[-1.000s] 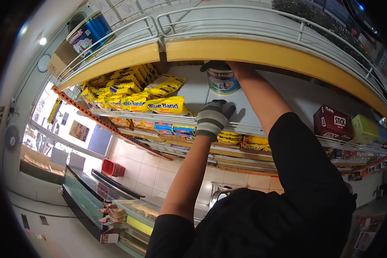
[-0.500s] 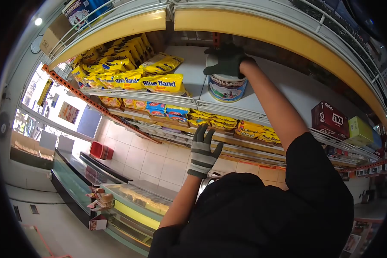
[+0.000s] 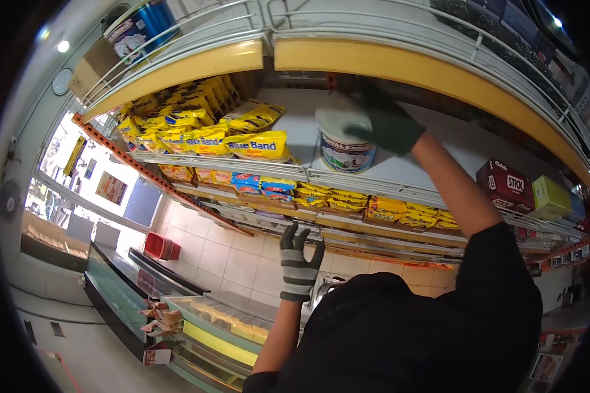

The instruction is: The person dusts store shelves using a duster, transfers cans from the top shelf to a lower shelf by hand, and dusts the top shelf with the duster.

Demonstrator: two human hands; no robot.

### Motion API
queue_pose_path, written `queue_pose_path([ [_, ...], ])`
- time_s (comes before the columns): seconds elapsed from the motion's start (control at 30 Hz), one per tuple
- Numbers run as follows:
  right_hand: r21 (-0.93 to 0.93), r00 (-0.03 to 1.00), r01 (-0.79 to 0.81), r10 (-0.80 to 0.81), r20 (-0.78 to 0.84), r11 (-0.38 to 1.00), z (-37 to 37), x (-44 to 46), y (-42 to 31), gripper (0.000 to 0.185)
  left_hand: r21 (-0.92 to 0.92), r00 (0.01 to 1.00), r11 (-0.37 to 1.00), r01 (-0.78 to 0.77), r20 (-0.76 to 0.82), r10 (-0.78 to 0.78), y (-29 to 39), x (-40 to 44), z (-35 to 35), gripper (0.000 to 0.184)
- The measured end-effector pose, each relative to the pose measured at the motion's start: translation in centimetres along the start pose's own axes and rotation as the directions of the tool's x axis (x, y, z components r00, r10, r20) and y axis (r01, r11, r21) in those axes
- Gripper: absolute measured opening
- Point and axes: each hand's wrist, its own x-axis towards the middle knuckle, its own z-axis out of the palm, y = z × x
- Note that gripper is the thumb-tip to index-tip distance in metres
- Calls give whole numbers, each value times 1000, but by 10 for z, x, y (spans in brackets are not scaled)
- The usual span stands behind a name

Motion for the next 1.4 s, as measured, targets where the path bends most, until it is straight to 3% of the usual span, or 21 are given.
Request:
queue_pose_path([
  [0.07, -376, 945, 321, -268, 187, 869, 5, -14, 15, 79, 71, 997, 997, -36, -72, 42, -9, 11, -24, 45],
  [0.13, -215, 992, 125, -122, 29, 969, -14, -13, 2, 76, 96, 982, 995, -38, -182, 55, -11, 36, -53, 45],
  [0.17, -198, 987, 162, -162, 15, 967, -9, -14, -1, 76, 90, 966, 995, -41, -250, 62, -9, 48, -69, 45],
  [0.23, -379, 974, 205, -150, 170, 902, 4, -24, -5, 69, 187, 914, 978, -87, -375, 153, 7, 81, -104, 47],
  [0.27, -369, 973, 219, -172, 157, 903, 5, -30, -9, 69, 244, 889, 964, -104, -412, 201, 14, 101, -124, 47],
  [0.33, -178, 993, 59, -76, -94, 982, 1, -29, -17, 56, 288, 801, 944, -161, -521, 296, 24, 144, -160, 46],
  [0.37, -176, 990, 78, -97, -102, 981, 2, -33, -25, 56, 267, 746, 944, -196, -583, 320, 33, 167, -178, 45],
  [0.4, -64, 976, 138, -147, -160, 988, 4, -37, -34, 51, 248, 688, 940, -236, -640, 342, 43, 193, -198, 43],
  [0.47, 84, 946, 260, -236, -221, 962, 9, -45, -53, 43, 440, 614, 866, -238, -623, 485, 66, 248, -246, 43],
  [0.53, 50, 886, 452, -442, -140, 890, -11, -53, -77, 43, 372, 589, 907, -198, -695, 413, 86, 307, -283, 44],
  [0.67, 69, 814, 578, -569, -121, 813, -67, -48, -118, 34, -21, 701, 940, -342, -672, 240, 83, 446, -345, 66],
  [0.7, 47, 773, 628, -617, -144, 776, -87, -45, -126, 34, 52, 738, 968, -246, -638, 221, 82, 468, -349, 71],
  [0.73, 23, 735, 669, -657, -169, 743, -107, -41, -135, 35, 207, 739, 931, -299, -567, 364, 55, 502, -358, 72],
  [0.83, -81, 744, 619, -616, -260, 782, -166, -37, -155, 30, 178, 892, 970, -165, -393, 224, 39, 530, -349, 50],
  [0.9, -211, 734, 577, -614, -291, 789, -202, -31, -148, 31, 131, 941, 987, -98, -311, 135, 29, 529, -347, 38],
  [0.97, -207, 722, 496, -534, -440, 843, -215, -31, -136, 33, 152, 967, 982, -113, -209, 144, 18, 538, -332, 40],
  [1.07, -351, 676, 328, -478, -561, 877, -204, -9, -102, 53, 139, 984, 980, -144, -88, 157, 15, 562, -289, 42],
  [1.13, -590, 688, 68, -466, -556, 804, -172, -7, -80, 66, 160, 987, 977, -138, -57, 148, 20, 566, -270, 44],
  [1.23, -728, 764, -108, -411, -496, 677, -163, -9, -86, 74, 180, 989, 977, -115, -68, 129, 23, 556, -278, 47],
  [1.37, -714, 793, -111, -372, -483, 691, -162, 2, -98, 77, 164, 991, 980, -111, -61, 122, 24, 545, -286, 52],
  [1.4, -655, 877, -115, -233, -419, 747, -168, 5, -109, 78, 155, 990, 981, -121, -59, 131, 27, 543, -286, 53],
])
